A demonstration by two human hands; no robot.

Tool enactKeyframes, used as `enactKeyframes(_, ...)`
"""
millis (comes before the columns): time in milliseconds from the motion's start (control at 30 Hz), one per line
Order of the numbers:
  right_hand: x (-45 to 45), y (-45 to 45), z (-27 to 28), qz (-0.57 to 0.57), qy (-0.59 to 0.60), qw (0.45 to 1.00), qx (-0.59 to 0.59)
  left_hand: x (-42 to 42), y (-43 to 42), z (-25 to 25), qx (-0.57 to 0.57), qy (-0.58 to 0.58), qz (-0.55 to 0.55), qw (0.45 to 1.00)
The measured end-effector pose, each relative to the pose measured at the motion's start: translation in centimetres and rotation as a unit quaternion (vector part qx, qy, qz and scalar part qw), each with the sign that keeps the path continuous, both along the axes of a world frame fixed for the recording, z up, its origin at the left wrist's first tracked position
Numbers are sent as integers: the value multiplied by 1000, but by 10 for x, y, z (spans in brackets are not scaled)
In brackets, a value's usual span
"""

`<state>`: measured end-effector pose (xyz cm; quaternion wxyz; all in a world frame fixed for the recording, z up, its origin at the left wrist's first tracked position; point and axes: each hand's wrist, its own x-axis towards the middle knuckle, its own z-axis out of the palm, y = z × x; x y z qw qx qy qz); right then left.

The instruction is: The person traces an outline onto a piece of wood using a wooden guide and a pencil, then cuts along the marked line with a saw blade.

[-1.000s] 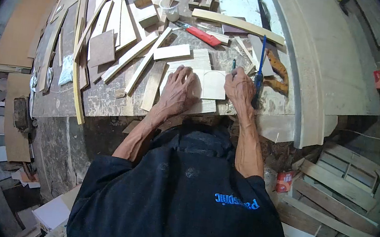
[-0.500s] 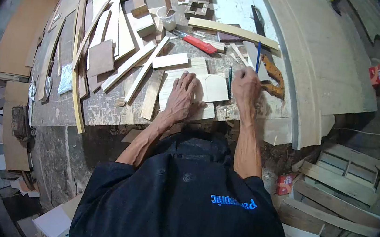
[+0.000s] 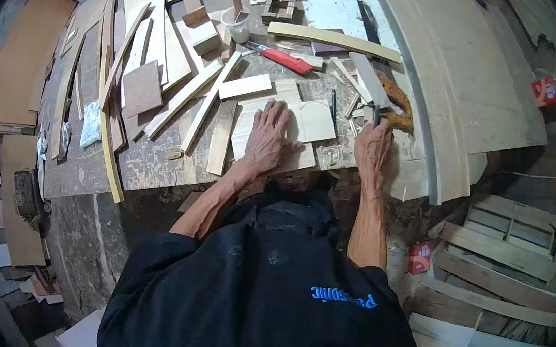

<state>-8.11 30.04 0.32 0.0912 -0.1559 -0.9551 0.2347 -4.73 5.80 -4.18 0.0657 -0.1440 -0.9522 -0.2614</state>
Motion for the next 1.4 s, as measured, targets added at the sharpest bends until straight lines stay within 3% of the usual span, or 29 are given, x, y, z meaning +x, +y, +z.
enactKeyframes(100,14,-6,13,35,24,997,-69,-4,1,4,2,-13,-5,1000)
enactKeyframes(133,20,-9,20,59,15,993,-103,-4,1,4,2,-9,-7,1000)
enactKeyframes(167,23,-5,5,60,-8,974,-219,-3,2,5,15,-18,-9,1000)
enactKeyframes(233,41,-14,12,92,-64,960,-258,-5,3,-2,9,2,-8,1000)
enactKeyframes(333,73,-30,5,128,-65,945,-293,-7,4,-5,-2,-2,-9,1000)
enactKeyframes(400,90,-32,-4,162,-79,954,-240,-8,5,-4,-1,-1,-10,1000)
enactKeyframes(600,107,-42,10,147,-149,912,-354,-10,8,-5,50,13,24,998)
enactKeyframes(733,111,-40,10,182,-123,919,-327,-13,14,-6,36,44,47,997)
enactKeyframes(767,112,-29,-28,223,-86,938,-252,-13,17,-8,22,94,58,994)
enactKeyframes(900,120,-31,-16,224,-93,909,-338,-19,23,-6,7,126,83,989)
enactKeyframes(1033,124,-30,4,183,-130,910,-349,-26,32,-7,-14,165,117,979)
enactKeyframes(1200,125,-19,-2,205,-100,940,-252,-26,39,-11,-35,118,150,981)
enactKeyframes(1300,126,-13,-16,266,15,948,-174,-28,45,-10,-39,111,169,978)
enactKeyframes(1400,129,-10,-21,256,-52,946,-191,-33,46,-10,-30,94,191,977)
